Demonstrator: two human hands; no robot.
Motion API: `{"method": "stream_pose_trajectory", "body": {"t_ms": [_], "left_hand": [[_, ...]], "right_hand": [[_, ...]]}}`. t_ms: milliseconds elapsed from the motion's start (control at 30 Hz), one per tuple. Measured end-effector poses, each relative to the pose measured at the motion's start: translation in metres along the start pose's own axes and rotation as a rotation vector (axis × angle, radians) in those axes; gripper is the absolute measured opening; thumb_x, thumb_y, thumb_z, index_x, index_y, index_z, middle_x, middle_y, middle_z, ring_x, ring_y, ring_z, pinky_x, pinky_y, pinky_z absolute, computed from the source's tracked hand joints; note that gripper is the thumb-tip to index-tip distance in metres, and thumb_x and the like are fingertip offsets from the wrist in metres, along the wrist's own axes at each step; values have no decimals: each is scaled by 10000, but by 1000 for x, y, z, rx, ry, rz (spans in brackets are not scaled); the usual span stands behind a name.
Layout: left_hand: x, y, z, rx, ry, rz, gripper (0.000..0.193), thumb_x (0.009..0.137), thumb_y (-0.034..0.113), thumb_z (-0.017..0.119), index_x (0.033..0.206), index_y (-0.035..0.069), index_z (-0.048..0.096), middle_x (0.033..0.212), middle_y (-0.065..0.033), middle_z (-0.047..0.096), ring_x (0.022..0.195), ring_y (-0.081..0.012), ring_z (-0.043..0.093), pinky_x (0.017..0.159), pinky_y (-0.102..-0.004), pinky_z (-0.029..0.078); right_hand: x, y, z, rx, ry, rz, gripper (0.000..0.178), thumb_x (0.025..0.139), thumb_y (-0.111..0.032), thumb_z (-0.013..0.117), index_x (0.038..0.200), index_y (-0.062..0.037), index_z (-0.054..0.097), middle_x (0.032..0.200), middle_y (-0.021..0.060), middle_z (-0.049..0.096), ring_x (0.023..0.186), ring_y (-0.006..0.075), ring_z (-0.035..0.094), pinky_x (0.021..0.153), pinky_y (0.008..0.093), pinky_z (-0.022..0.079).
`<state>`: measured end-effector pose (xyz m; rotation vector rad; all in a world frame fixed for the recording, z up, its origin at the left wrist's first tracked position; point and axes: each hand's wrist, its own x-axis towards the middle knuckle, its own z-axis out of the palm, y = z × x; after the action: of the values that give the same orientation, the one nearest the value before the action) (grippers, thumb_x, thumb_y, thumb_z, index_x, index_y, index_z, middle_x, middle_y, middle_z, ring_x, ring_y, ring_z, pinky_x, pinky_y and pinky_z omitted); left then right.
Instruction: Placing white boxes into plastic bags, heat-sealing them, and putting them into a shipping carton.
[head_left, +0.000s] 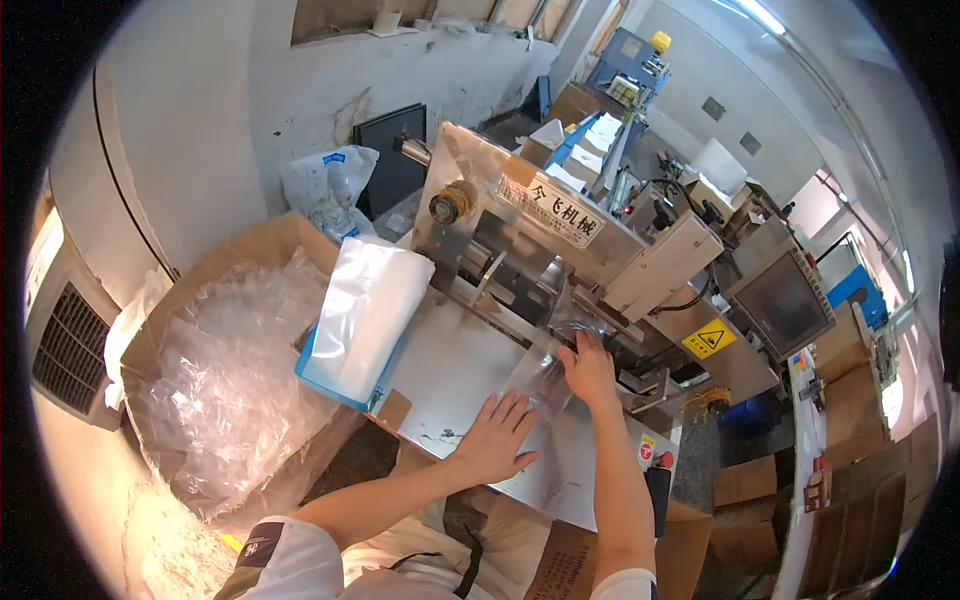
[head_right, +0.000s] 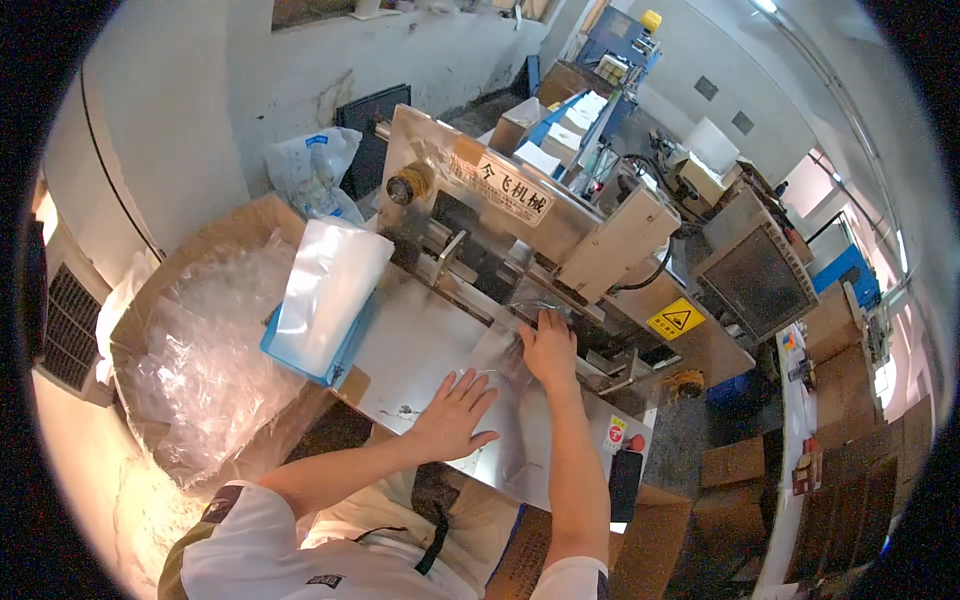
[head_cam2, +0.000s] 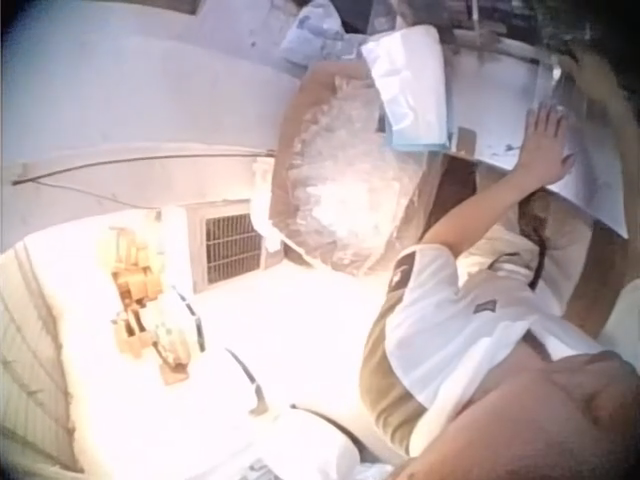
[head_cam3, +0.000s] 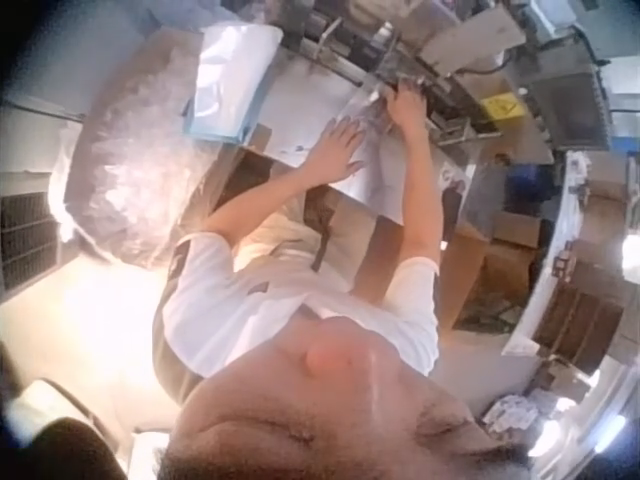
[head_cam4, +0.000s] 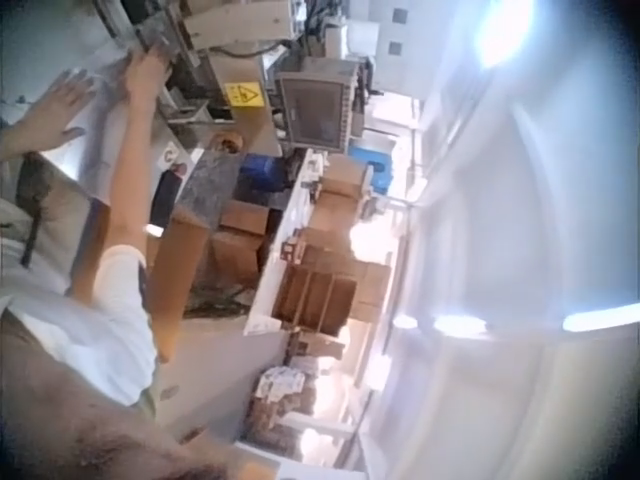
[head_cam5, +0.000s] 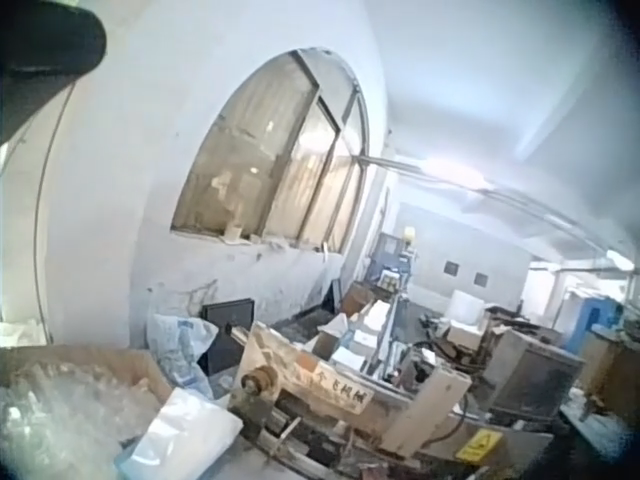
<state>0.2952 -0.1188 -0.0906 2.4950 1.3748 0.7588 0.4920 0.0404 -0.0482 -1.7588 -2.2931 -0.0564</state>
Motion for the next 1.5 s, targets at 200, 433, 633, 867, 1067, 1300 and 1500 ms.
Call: {"method": "stream_pose_trajectory", "body": {"t_ms": [200, 433, 633, 867, 1067, 1300, 1500], "left_hand": [[-1, 1, 0, 21, 13, 3, 719, 930, 511, 584, 1436, 18, 446, 1488, -236, 421, 1429, -411, 333, 1180, -570, 224], [-1, 2, 1, 26, 18, 31, 714, 930, 503, 576, 1431, 9, 454, 1489, -218, 428, 1424, -400, 328, 1168, -567, 228], [-4, 8, -4, -30, 88, 23, 714, 900, 463, 652, 1412, 3, 459, 1493, -246, 401, 1421, -434, 319, 1161, -591, 233], [-19, 4, -20, -246, 386, -94, 637, 880, 289, 720, 1391, 7, 465, 1506, -255, 381, 1432, -467, 305, 1164, -608, 221], [-42, 3, -45, -339, 431, -152, 579, 899, 198, 683, 1386, -20, 457, 1504, -278, 384, 1424, -482, 323, 1164, -580, 238], [-53, 10, -51, -372, 383, -191, 545, 928, 175, 652, 1387, -36, 449, 1474, -287, 434, 1402, -477, 372, 1143, -511, 316], [-51, 14, -44, -511, 378, -196, 503, 964, 168, 614, 1387, -51, 450, 1470, -295, 438, 1387, -466, 399, 1143, -495, 327]], "right_hand": [[2, 1, -1, 29, 28, -11, 505, 987, -384, 535, 1312, 3, 533, 1368, 208, 555, 1247, 394, 532, 1021, 559, 420], [-35, -22, -38, 17, 224, -60, 530, 996, -344, 545, 1383, 12, 489, 1404, 249, 522, 1316, 426, 486, 1101, 527, 376], [-190, -53, -51, 552, 210, 134, 467, 973, -226, 606, 1348, 44, 533, 1424, 264, 514, 1333, 421, 482, 1119, 466, 374], [-241, -43, 2, 491, 411, 221, 331, 927, -138, 645, 1203, 43, 616, 1326, 250, 572, 1214, 422, 552, 1048, 451, 440], [-243, -39, 0, 492, 428, 244, 304, 926, -116, 637, 1185, 43, 625, 1312, 226, 590, 1195, 411, 563, 1026, 447, 456], [-245, -41, -1, 518, 455, 263, 291, 914, -98, 650, 1170, 38, 636, 1285, 225, 607, 1179, 409, 575, 1009, 447, 469], [-248, -35, 5, 549, 425, 262, 323, 934, -127, 629, 1222, 19, 614, 1353, 213, 573, 1233, 389, 555, 1047, 428, 446]]}}
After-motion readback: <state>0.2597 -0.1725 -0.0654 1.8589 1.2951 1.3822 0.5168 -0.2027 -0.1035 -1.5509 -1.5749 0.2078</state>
